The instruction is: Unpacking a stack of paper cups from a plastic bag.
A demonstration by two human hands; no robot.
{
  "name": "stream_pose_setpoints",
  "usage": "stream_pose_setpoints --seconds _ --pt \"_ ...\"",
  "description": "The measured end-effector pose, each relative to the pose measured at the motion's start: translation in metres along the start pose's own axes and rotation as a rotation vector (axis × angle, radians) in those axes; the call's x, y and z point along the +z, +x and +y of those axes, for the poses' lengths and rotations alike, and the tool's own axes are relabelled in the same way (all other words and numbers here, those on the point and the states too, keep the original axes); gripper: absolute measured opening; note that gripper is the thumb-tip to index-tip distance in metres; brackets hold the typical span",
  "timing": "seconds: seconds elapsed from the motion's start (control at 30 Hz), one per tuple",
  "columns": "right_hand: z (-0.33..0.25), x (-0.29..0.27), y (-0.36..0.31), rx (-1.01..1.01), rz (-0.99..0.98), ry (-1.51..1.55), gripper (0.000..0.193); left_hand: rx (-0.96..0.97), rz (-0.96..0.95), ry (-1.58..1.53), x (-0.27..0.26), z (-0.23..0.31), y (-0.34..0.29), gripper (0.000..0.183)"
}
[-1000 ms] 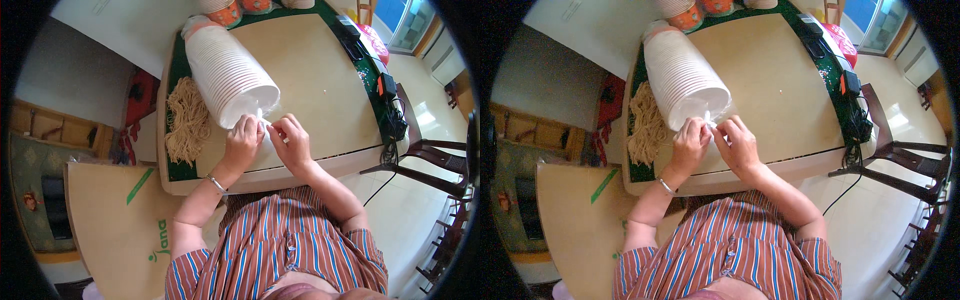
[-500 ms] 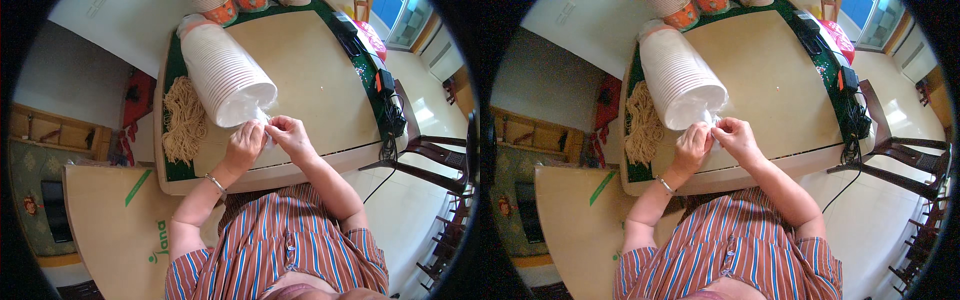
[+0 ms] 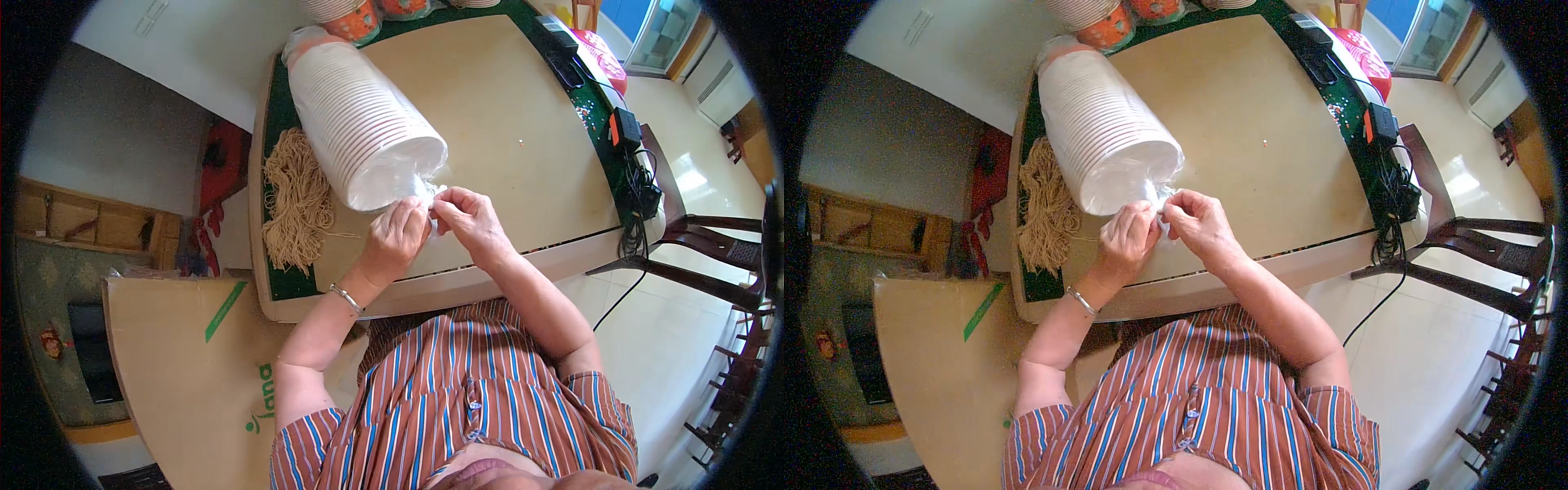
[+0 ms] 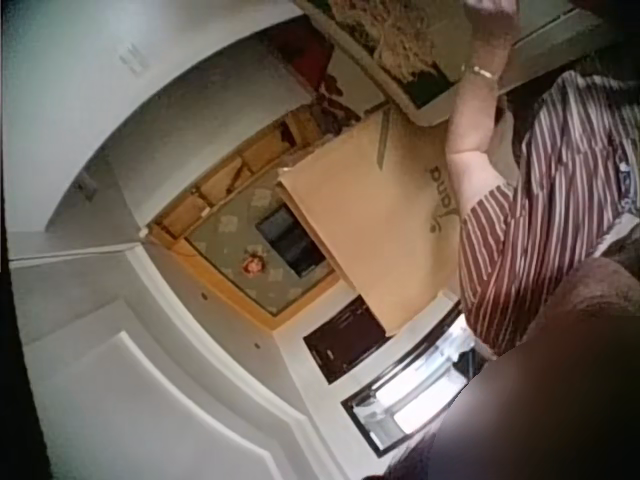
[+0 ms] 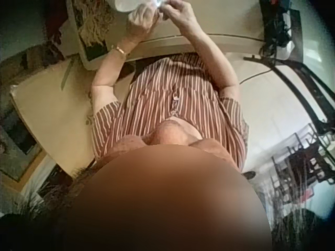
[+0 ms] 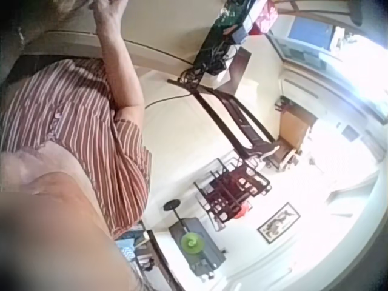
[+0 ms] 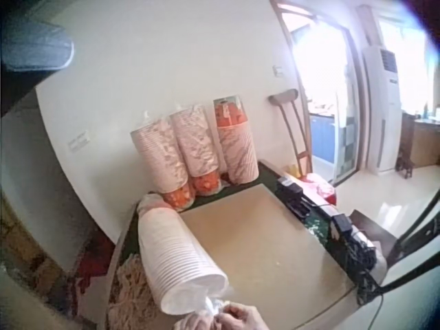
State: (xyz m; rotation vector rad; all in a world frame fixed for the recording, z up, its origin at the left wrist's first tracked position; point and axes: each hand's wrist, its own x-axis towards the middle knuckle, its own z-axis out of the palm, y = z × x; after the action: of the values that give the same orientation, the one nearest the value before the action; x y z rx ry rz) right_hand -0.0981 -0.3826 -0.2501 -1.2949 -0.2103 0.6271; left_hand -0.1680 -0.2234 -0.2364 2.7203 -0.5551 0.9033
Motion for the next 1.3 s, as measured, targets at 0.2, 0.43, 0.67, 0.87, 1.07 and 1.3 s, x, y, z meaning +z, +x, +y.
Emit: stream_pose_setpoints --seconds 0.2,0.43,0.67,0.87,1.07,1.3 --pt "0.002 -0.005 0.003 0.009 -0.061 -0.059 0.016 0.06 -0.033 -0.01 -0.004 -0.003 0.0 0.022" --pt "0.008 -0.002 0.006 -0.049 -0.037 -0.192 0.015 0.092 -0.076 -0.04 -0.005 -0.007 0.001 0.022" --pt "0.023 -0.003 0.008 -0.18 0.034 -0.234 0.011 -0.102 -0.033 -0.224 0.003 -0.007 0.001 0.02" --pt "0.022 -0.004 0.01 -0.093 0.034 -0.128 0.011 -0.405 -0.01 -0.492 0.007 -0.005 0.0 0.014" --pt "0.015 0.001 0.006 -0.335 0.188 -0.474 0.011 -0.036 -0.09 0.002 -0.002 -0.002 0.006 0.025" --pt "0.018 0.012 0.007 -0.556 0.268 -0.706 0.013 0.006 -0.198 0.096 -0.002 -0.002 0.002 0.032"
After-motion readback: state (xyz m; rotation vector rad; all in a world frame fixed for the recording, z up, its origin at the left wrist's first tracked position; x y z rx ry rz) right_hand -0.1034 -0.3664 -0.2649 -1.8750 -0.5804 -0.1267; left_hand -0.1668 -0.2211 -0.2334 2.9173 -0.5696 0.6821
